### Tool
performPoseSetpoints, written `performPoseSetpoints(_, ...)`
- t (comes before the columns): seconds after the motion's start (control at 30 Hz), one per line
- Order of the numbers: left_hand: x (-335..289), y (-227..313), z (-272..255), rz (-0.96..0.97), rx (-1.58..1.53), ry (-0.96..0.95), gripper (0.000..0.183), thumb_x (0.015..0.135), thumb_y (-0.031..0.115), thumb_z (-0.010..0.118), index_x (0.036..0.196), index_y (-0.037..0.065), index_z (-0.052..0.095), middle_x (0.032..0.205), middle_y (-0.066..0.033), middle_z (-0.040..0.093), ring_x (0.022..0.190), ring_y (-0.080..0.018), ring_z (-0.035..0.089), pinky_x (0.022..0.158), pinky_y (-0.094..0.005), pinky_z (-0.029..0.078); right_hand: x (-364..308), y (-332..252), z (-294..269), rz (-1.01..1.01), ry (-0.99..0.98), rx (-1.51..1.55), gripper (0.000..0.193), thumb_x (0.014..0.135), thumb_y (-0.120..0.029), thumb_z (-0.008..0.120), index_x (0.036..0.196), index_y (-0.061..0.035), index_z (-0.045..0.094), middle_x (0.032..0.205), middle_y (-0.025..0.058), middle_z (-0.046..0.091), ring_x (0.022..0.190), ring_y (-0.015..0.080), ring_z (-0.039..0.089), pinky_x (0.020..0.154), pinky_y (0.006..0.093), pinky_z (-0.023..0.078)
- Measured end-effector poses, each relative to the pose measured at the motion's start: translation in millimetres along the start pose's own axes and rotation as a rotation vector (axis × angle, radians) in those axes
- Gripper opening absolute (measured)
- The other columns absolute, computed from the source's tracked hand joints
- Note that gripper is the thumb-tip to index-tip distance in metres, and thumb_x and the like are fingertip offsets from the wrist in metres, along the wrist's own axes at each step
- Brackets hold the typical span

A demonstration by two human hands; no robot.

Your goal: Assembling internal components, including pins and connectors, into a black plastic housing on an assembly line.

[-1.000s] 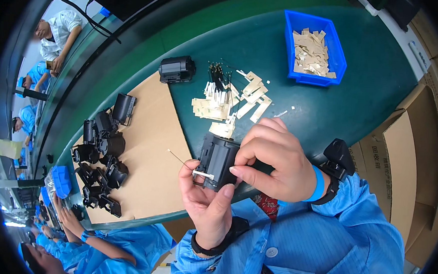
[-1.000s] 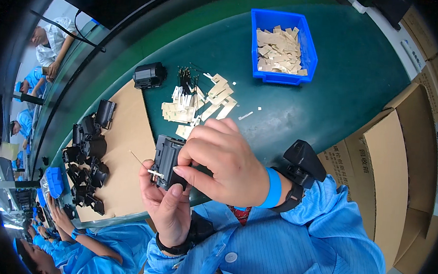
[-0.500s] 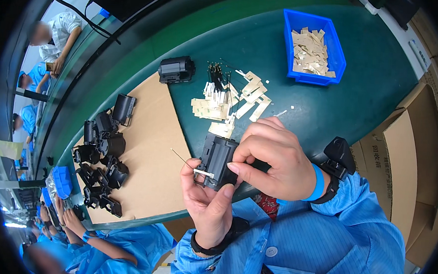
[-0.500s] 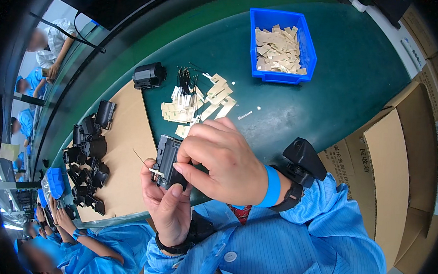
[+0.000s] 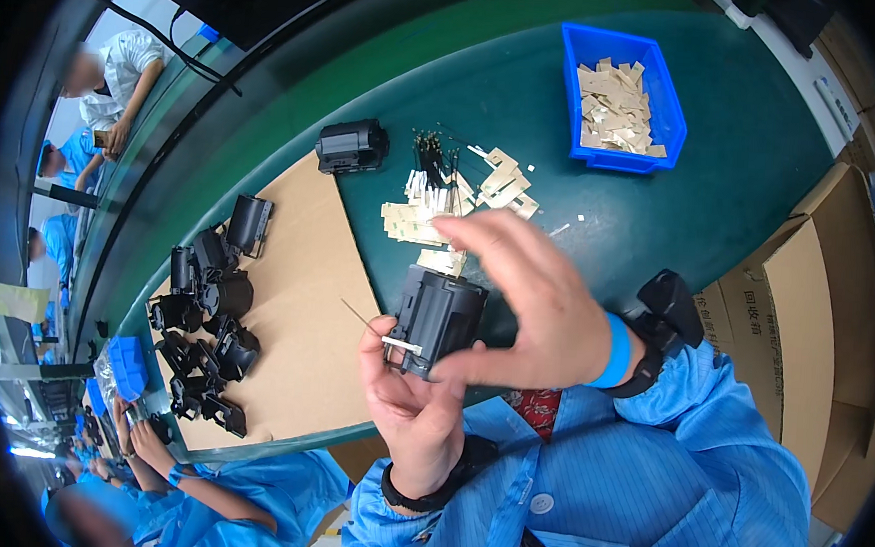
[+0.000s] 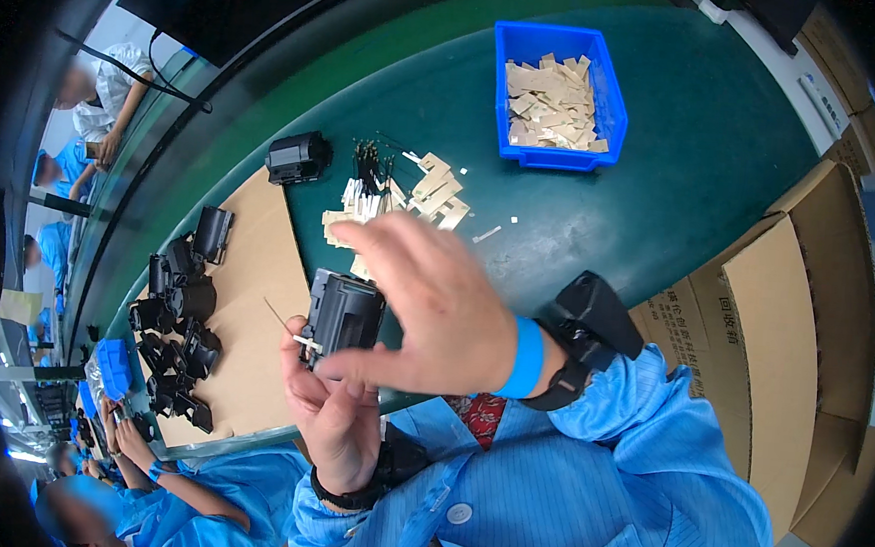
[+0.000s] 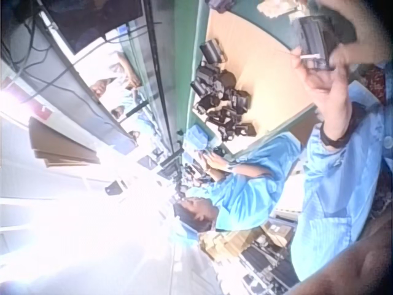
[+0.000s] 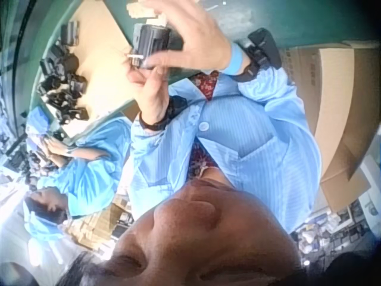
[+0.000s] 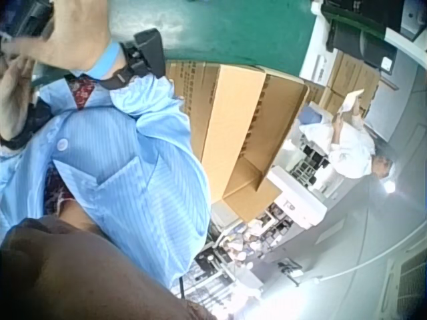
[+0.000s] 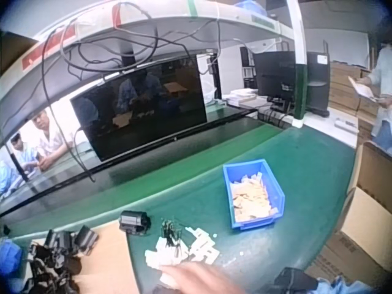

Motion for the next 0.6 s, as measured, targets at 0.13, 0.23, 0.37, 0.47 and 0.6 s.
performPoseSetpoints(0.13, 1, -4, -3, -0.04, -0.026, -0.033, 0.068, 0.073, -0.002, 0.065, 0.128, 0.007, 0.026, 0.12, -0.0159, 0.045, 0.104, -0.0234, 0.054, 0.09, -0.0366, 0.048, -8, 8, 20, 0.029, -0.025, 0.108, 0.054, 0.073, -0.032, 0.069, 0.11, 0.0048, 0.053, 0.099, 0.0189, 0.054, 0.085, 0.0309, 0.057, 0.072, 0.0353, 0.047)
performPoseSetpoints(0.23, -3, -4, -2, -0.119, -0.155, -0.032, 0.066, 0.071, -0.013, 0.056, 0.126, 0.007, 0.026, 0.121, -0.0154, 0.043, 0.109, -0.0257, 0.051, 0.09, -0.0405, 0.048, -10, 17, 21, 0.022, -0.026, 0.169, 0.034, 0.08, -0.019, 0.062, 0.103, 0.0053, 0.057, 0.089, 0.0174, 0.057, 0.076, 0.0292, 0.058, 0.065, 0.0338, 0.047)
performPoseSetpoints(0.37, -2, -3, -4, -0.196, -0.208, -0.024, 0.065, 0.071, -0.012, 0.057, 0.125, 0.01, 0.027, 0.12, -0.0143, 0.043, 0.108, -0.024, 0.051, 0.09, -0.0394, 0.048, -9, 18, 18, -0.02, 0.003, 0.125, 0.029, 0.079, -0.015, 0.061, 0.099, 0.0058, 0.058, 0.085, 0.0171, 0.058, 0.072, 0.0289, 0.058, 0.062, 0.0334, 0.047)
performPoseSetpoints(0.47, -1, -1, -7, -0.149, -0.082, -0.032, 0.06, 0.075, -0.006, 0.057, 0.126, 0.008, 0.029, 0.115, -0.0127, 0.047, 0.103, -0.0238, 0.055, 0.087, -0.0389, 0.05, -8, 10, 18, -0.062, -0.029, 0.077, 0.039, 0.075, -0.022, 0.066, 0.101, 0.0056, 0.057, 0.086, 0.0175, 0.057, 0.072, 0.0299, 0.058, 0.063, 0.0343, 0.048)
performPoseSetpoints(0.6, 1, 6, -16, -0.32, -0.047, -0.013, 0.046, 0.08, 0.002, 0.057, 0.121, 0.007, 0.036, 0.109, -0.0096, 0.05, 0.099, -0.0218, 0.055, 0.084, -0.0393, 0.05, -7, 15, 17, -0.133, -0.14, -0.025, 0.026, 0.078, -0.021, 0.061, 0.091, 0.0021, 0.058, 0.078, 0.0141, 0.056, 0.069, 0.0297, 0.058, 0.061, 0.0375, 0.047)
Point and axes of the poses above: each hand's wrist, its own x-axis towards the middle knuckle, its own z-axis out of the palm, y = z × x, the point moved 4 cm from there along x, towards the middle knuckle
